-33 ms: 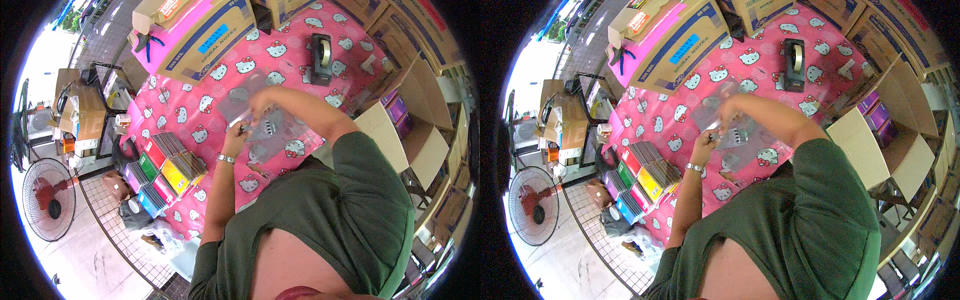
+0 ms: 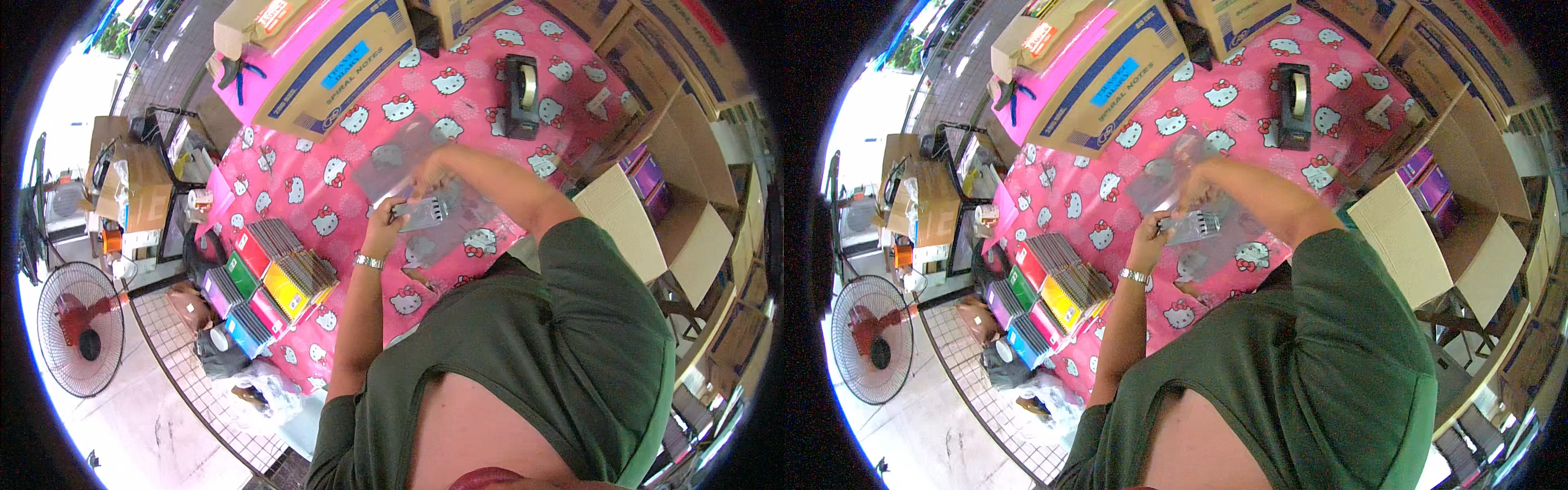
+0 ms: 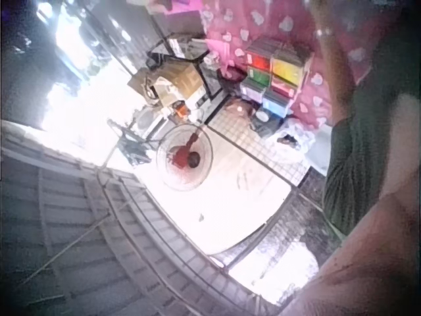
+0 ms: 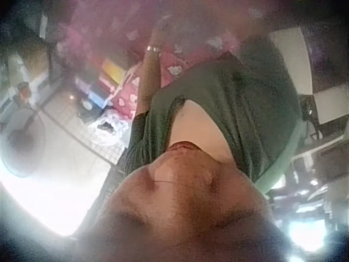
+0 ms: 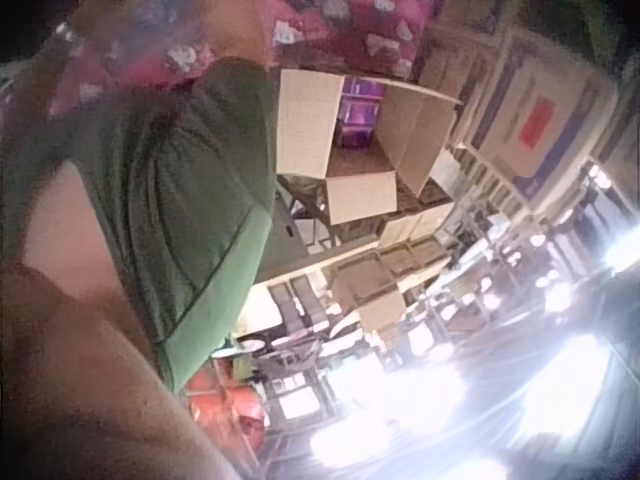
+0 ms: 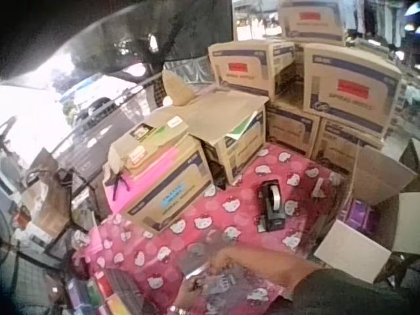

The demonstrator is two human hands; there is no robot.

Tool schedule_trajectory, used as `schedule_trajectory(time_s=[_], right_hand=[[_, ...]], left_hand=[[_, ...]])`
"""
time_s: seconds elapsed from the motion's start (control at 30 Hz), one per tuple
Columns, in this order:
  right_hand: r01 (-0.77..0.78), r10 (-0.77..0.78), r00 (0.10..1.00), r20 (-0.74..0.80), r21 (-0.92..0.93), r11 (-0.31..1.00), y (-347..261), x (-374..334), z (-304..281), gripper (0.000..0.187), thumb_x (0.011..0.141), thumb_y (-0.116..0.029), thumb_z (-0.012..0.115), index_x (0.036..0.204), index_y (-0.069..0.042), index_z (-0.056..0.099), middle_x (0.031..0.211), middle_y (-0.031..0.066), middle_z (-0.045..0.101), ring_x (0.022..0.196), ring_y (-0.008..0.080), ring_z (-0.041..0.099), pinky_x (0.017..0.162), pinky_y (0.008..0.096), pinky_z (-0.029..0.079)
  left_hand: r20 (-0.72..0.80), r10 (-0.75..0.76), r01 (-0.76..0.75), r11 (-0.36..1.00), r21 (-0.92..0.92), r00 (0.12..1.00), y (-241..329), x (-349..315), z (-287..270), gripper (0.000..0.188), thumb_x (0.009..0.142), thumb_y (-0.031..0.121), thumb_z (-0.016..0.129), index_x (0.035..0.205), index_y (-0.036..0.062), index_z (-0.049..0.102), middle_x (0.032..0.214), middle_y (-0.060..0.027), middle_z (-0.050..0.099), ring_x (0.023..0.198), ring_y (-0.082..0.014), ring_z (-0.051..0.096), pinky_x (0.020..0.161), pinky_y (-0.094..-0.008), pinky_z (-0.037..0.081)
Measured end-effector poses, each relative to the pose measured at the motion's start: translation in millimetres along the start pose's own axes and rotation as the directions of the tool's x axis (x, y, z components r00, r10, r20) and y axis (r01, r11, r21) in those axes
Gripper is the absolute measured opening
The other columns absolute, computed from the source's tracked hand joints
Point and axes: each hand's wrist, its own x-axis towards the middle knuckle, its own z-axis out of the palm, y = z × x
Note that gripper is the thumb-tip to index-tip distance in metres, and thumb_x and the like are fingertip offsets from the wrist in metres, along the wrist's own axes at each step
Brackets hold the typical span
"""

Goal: The person places small notebooks into plastic bags, seals each bag with tape from a dispenser, and places the packed items into a cardboard box.

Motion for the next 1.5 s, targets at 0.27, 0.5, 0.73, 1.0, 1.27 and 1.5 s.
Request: schedule_trajectory(time_s=[0.27, 0.5, 0.73, 1.0, 1.27, 1.5], right_hand=[[0.353, -0.456, 0.477, -0.751, -0.311, 0.882, 73, -27, 123, 0.073, 0.059, -0.025, 0.078, 0.123, -0.005, 0.048, 0.119, 0.0186, 0.053, 0.107, 0.034, 0.054, 0.092, 0.0425, 0.043], [0.44, -0.135, 0.014, -0.991, -0.115, 0.891, 79, -251, 126, 0.084, 0.063, -0.035, 0.081, 0.13, -0.002, 0.043, 0.13, 0.0172, 0.047, 0.119, 0.0293, 0.047, 0.1, 0.0411, 0.038], [-0.104, 0.306, -0.743, -0.595, 0.554, 0.826, 199, -452, 162, 0.067, 0.068, -0.039, 0.077, 0.116, -0.001, 0.048, 0.105, 0.0196, 0.062, 0.096, 0.0307, 0.061, 0.082, 0.0409, 0.047], [-0.145, 0.788, 0.57, -0.23, 0.917, 0.373, 358, -359, 169, 0.053, 0.083, -0.041, 0.061, 0.124, -0.009, 0.053, 0.108, 0.013, 0.064, 0.097, 0.0267, 0.061, 0.083, 0.0426, 0.047], [-0.023, 0.43, -0.64, -0.637, 0.575, 0.818, 294, -339, 132, 0.025, 0.083, -0.014, 0.052, 0.104, -0.007, 0.065, 0.103, 0.0126, 0.066, 0.095, 0.0253, 0.062, 0.087, 0.0355, 0.046], [0.125, -0.14, -0.46, -0.877, -0.22, 0.967, 28, -163, 53, 0.024, 0.079, -0.001, 0.056, 0.102, -0.003, 0.061, 0.097, 0.0112, 0.059, 0.091, 0.0251, 0.055, 0.085, 0.0349, 0.044]], left_hand=[[0.032, 0.048, -0.05, 0.995, 0.086, 0.998, 2, 3, 6, 0.035, 0.077, -0.005, 0.056, 0.111, 0.0039, 0.062, 0.124, -0.012, 0.052, 0.117, -0.0212, 0.048, 0.097, -0.0317, 0.039], [0.304, 0.039, 0.138, 0.831, -0.539, 0.952, 161, -2, 65, 0.04, 0.085, 0.001, 0.052, 0.125, 0.0043, 0.048, 0.135, -0.0099, 0.043, 0.128, -0.0216, 0.039, 0.096, -0.0394, 0.042], [0.233, -0.112, 0.174, 0.948, -0.267, 0.966, 119, 7, 85, 0.027, 0.091, 0.009, 0.05, 0.117, 0.004, 0.053, 0.124, -0.0086, 0.053, 0.117, -0.021, 0.049, 0.089, -0.0371, 0.046], [0.0, -0.209, 0.204, 0.954, -0.222, 0.978, 70, -19, 23, 0.023, 0.092, 0.01, 0.05, 0.112, 0.0023, 0.057, 0.11, -0.0055, 0.059, 0.103, -0.0173, 0.057, 0.082, -0.0309, 0.048], [-0.516, -0.189, -0.029, 0.923, -0.384, 0.836, 24, -128, -134, 0.019, 0.091, 0.012, 0.053, 0.107, 0.0032, 0.059, 0.104, -0.0064, 0.062, 0.095, -0.0186, 0.061, 0.078, -0.0316, 0.05], [-0.894, -0.133, -0.281, 0.921, -0.271, 0.429, 10, -238, -274, 0.025, 0.089, 0.016, 0.058, 0.109, 0.0024, 0.057, 0.099, -0.0063, 0.064, 0.086, -0.0157, 0.061, 0.072, -0.0289, 0.05]])
